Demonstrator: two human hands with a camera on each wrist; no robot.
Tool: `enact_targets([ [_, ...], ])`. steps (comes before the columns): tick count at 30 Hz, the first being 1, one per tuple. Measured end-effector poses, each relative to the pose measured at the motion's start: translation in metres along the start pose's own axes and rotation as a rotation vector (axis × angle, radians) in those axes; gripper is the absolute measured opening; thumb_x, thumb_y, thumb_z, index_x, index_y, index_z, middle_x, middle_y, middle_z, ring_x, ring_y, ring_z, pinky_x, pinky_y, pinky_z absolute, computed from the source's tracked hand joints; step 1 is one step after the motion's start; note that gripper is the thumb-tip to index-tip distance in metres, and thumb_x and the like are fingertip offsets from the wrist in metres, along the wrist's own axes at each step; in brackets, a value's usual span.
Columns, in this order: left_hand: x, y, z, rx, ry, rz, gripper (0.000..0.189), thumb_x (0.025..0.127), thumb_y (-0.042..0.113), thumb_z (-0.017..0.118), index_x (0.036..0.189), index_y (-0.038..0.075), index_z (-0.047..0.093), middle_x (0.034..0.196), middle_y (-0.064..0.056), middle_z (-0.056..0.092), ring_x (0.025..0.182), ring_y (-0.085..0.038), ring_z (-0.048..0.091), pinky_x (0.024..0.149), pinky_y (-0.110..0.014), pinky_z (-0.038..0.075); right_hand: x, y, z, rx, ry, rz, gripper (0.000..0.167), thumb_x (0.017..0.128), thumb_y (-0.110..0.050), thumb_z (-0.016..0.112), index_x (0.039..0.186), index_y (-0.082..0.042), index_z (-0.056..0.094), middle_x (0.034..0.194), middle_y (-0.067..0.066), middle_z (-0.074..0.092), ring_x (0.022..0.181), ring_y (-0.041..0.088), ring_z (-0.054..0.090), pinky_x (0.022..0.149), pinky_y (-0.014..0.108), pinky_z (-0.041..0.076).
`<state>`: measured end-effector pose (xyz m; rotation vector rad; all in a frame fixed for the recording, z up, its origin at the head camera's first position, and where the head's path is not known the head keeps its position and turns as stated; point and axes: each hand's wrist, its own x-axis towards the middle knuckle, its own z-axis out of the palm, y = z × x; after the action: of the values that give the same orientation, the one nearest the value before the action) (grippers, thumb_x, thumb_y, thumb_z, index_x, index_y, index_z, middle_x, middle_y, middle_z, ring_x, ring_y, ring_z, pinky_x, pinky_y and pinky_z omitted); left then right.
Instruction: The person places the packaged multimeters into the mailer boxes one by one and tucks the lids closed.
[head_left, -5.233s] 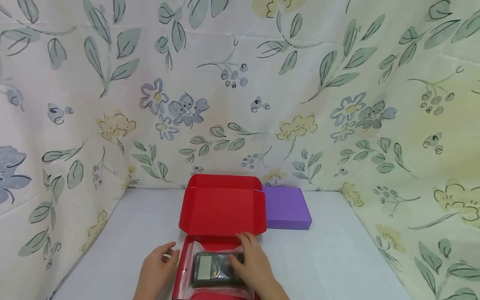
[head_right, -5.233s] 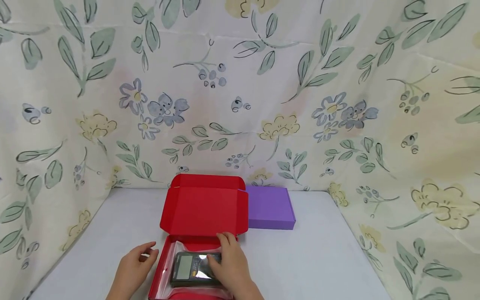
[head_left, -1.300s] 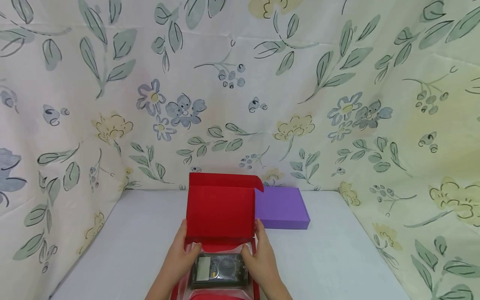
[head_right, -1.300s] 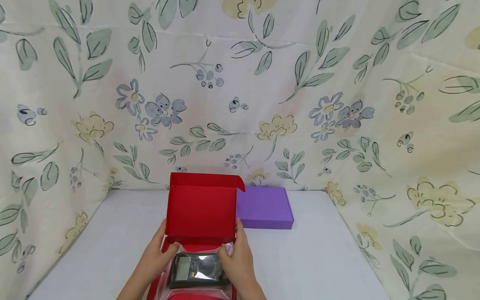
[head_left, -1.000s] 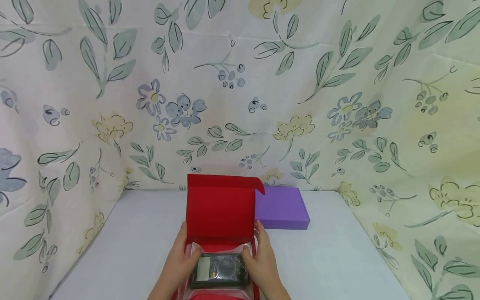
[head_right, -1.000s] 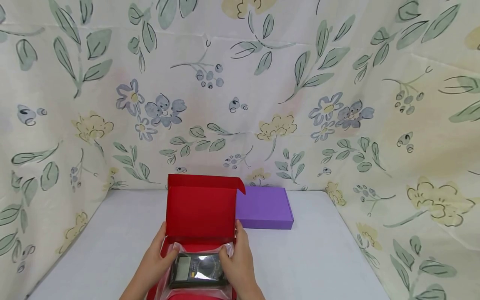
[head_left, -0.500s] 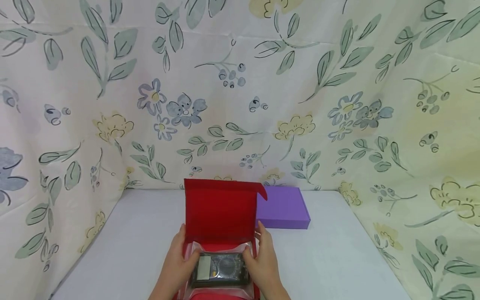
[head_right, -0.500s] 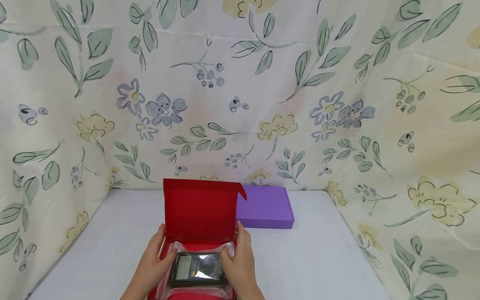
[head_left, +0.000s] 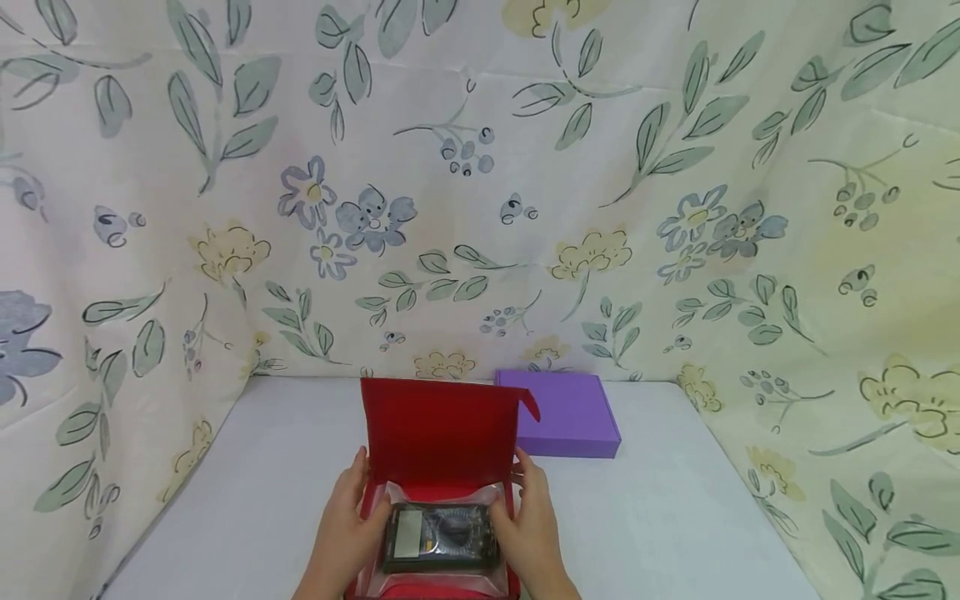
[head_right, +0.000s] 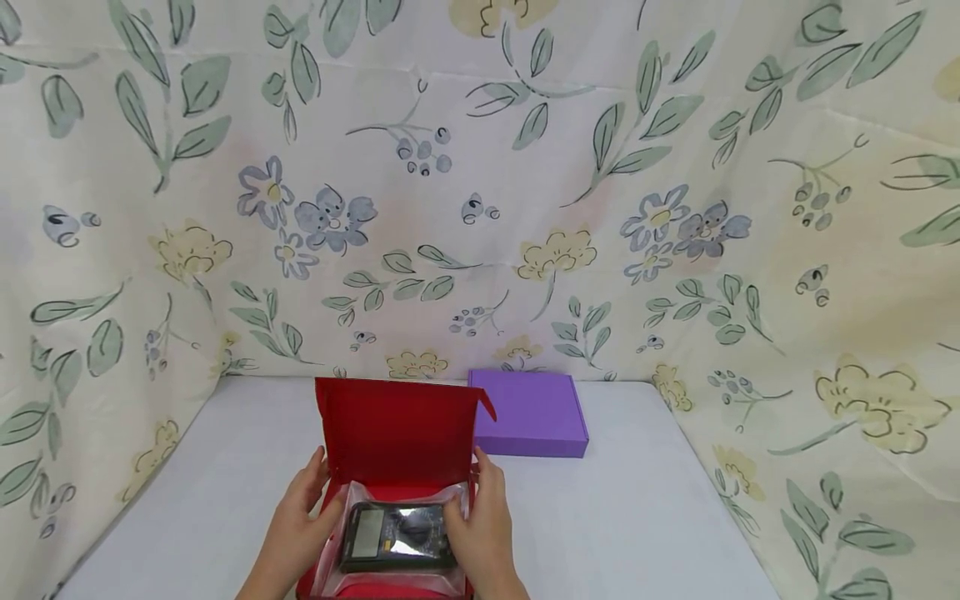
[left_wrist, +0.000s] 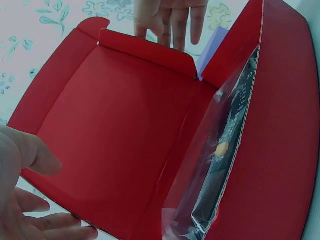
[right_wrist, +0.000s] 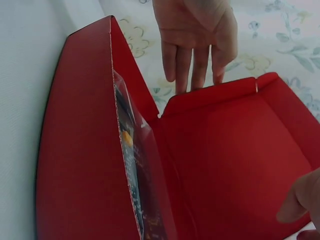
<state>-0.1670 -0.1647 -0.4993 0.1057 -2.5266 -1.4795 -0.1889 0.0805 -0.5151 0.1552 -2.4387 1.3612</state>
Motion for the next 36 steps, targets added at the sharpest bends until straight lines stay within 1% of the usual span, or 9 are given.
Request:
enact_targets([
  [7, 0.002, 0.001, 0.0, -0.02, 0.036, -0.021, 0.073, 0.092, 0.011, 0.072, 0.156, 0.003, 0.039, 0.148, -0.02, 0.052, 0.133, -0.043, 0.053, 0.099, -0.056, 0.048, -0.002, 0.002, -0.001, 0.014, -0.001, -0.009, 0.067, 0.086, 0.004, 0.067, 0.148, -0.007, 0.046, 0.13, 0.006, 0.056, 0.115, 0.029, 0.061, 0.094, 0.061, 0.052],
  [11, 0.002, 0.003, -0.002, -0.015, 0.063, -0.044, 0.058, 0.097, 0.014, 0.068, 0.15, 0.003, 0.047, 0.141, -0.021, 0.058, 0.127, -0.042, 0.058, 0.099, -0.058, 0.049, -0.003, 0.002, -0.001, 0.033, -0.011, 0.033, 0.066, 0.087, 0.005, 0.065, 0.148, -0.009, 0.045, 0.131, 0.005, 0.056, 0.117, 0.026, 0.059, 0.097, 0.056, 0.052],
  [15, 0.002, 0.005, -0.004, 0.004, 0.092, -0.068, 0.046, 0.1, 0.026, 0.068, 0.139, 0.004, 0.057, 0.132, -0.019, 0.065, 0.12, -0.037, 0.062, 0.099, -0.057, 0.051, -0.004, 0.003, -0.001, 0.059, -0.008, 0.071, 0.06, 0.088, 0.004, 0.064, 0.145, -0.009, 0.047, 0.131, 0.004, 0.057, 0.118, 0.023, 0.058, 0.099, 0.054, 0.051],
  [18, 0.001, 0.004, -0.005, 0.004, 0.102, -0.103, 0.048, 0.1, 0.043, 0.064, 0.131, 0.006, 0.061, 0.128, -0.017, 0.067, 0.116, -0.034, 0.064, 0.096, -0.053, 0.054, -0.005, 0.004, -0.002, 0.065, -0.002, 0.08, 0.052, 0.091, 0.0, 0.064, 0.14, -0.008, 0.049, 0.128, 0.003, 0.059, 0.117, 0.023, 0.059, 0.097, 0.054, 0.052],
  [22, 0.0, 0.002, -0.007, -0.026, 0.112, -0.145, 0.056, 0.099, 0.057, 0.058, 0.123, 0.006, 0.064, 0.123, -0.019, 0.068, 0.107, -0.037, 0.069, 0.081, -0.047, 0.06, -0.006, 0.004, -0.002, 0.068, -0.001, 0.088, 0.046, 0.092, -0.002, 0.065, 0.135, -0.008, 0.05, 0.123, 0.001, 0.06, 0.114, 0.022, 0.06, 0.095, 0.052, 0.052],
  [24, 0.0, 0.001, -0.008, -0.036, 0.123, -0.148, 0.056, 0.1, 0.057, 0.056, 0.119, 0.006, 0.065, 0.119, -0.02, 0.069, 0.101, -0.037, 0.072, 0.072, -0.043, 0.062, -0.007, 0.005, -0.002, 0.069, -0.002, 0.096, 0.045, 0.091, -0.001, 0.065, 0.134, -0.008, 0.05, 0.121, 0.001, 0.061, 0.114, 0.022, 0.06, 0.094, 0.052, 0.052],
  [27, -0.001, 0.001, -0.009, -0.035, 0.139, -0.147, 0.054, 0.102, 0.055, 0.054, 0.114, 0.004, 0.066, 0.113, -0.019, 0.071, 0.097, -0.036, 0.073, 0.069, -0.041, 0.062, -0.009, 0.007, 0.0, 0.061, -0.004, 0.112, 0.046, 0.089, 0.0, 0.065, 0.132, -0.009, 0.051, 0.12, 0.001, 0.061, 0.113, 0.021, 0.06, 0.094, 0.051, 0.052],
  [29, -0.002, 0.002, -0.009, -0.031, 0.143, -0.152, 0.054, 0.103, 0.055, 0.052, 0.113, 0.004, 0.066, 0.11, -0.018, 0.072, 0.096, -0.035, 0.072, 0.069, -0.041, 0.062, -0.01, 0.01, 0.001, 0.064, -0.001, 0.121, 0.047, 0.088, 0.001, 0.065, 0.131, -0.01, 0.051, 0.119, 0.001, 0.061, 0.113, 0.021, 0.06, 0.094, 0.051, 0.052],
  [36, -0.006, 0.0, -0.007, -0.046, 0.128, -0.187, 0.061, 0.101, 0.062, 0.049, 0.118, 0.005, 0.065, 0.117, -0.019, 0.071, 0.101, -0.037, 0.071, 0.072, -0.045, 0.062, -0.012, 0.012, 0.0, 0.087, 0.006, 0.109, 0.046, 0.086, 0.004, 0.065, 0.127, -0.012, 0.052, 0.117, 0.006, 0.063, 0.113, 0.024, 0.06, 0.093, 0.054, 0.052],
])
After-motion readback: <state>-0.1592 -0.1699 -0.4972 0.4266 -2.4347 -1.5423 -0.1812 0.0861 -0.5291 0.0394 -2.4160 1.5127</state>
